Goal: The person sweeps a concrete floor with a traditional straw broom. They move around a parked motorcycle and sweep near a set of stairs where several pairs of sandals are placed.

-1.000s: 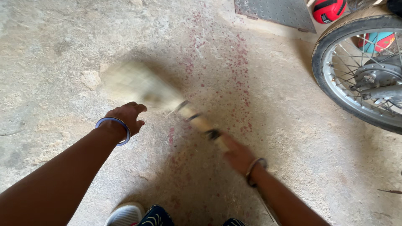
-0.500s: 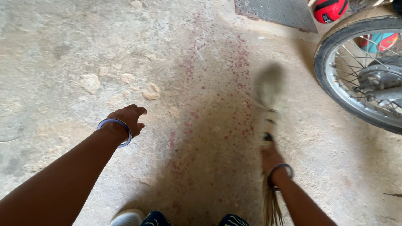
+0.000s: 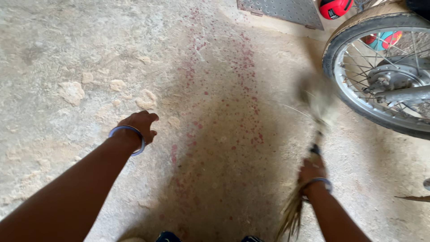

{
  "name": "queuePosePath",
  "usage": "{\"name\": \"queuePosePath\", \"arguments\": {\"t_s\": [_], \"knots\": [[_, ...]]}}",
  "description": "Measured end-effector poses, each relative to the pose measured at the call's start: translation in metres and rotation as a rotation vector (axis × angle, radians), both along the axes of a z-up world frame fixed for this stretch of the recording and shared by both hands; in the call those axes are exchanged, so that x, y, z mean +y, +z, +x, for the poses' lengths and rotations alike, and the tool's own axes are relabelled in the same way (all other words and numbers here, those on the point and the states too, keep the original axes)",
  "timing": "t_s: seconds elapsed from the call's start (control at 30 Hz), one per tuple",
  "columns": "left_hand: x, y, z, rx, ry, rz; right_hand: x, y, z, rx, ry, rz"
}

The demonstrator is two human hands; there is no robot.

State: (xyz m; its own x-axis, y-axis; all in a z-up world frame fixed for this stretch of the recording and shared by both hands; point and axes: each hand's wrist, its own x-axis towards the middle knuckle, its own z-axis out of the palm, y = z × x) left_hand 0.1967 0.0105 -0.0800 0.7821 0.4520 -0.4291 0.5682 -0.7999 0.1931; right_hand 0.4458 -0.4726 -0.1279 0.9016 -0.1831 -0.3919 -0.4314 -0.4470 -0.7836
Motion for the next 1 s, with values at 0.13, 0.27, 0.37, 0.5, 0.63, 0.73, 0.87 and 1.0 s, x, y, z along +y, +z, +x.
{"name": "queuePosePath", "arguments": {"t_s": [0.13,0.27,0.37,0.5,0.63,0.73,0.87,1.0], "knots": [[0.007,-0.014,0.020,-0.026,0.013,0.034,-0.071,-0.054,0.055,0.147,-0.287,0.213],[0.025,-0.042,0.048,-0.062,-0.032,0.120,-0.049,-0.056,0.048,0.116,-0.088,0.054],[0.048,-0.072,0.074,-0.042,-0.046,0.187,0.015,-0.024,0.014,0.129,0.136,-0.090],[0.099,-0.124,0.102,-0.081,-0.010,0.285,0.082,0.033,-0.013,0.137,0.484,-0.239],[0.139,-0.146,0.090,-0.113,-0.038,0.413,0.095,0.089,0.023,0.041,0.512,-0.335],[0.157,-0.119,0.083,0.102,-0.036,0.275,0.100,0.096,0.048,0.060,0.389,-0.374],[0.161,-0.084,0.066,0.204,-0.033,0.139,0.126,0.055,0.092,0.185,0.402,-0.396],[0.164,-0.075,0.066,0.224,-0.048,0.064,0.158,0.025,0.095,0.052,0.849,-0.667]]}}
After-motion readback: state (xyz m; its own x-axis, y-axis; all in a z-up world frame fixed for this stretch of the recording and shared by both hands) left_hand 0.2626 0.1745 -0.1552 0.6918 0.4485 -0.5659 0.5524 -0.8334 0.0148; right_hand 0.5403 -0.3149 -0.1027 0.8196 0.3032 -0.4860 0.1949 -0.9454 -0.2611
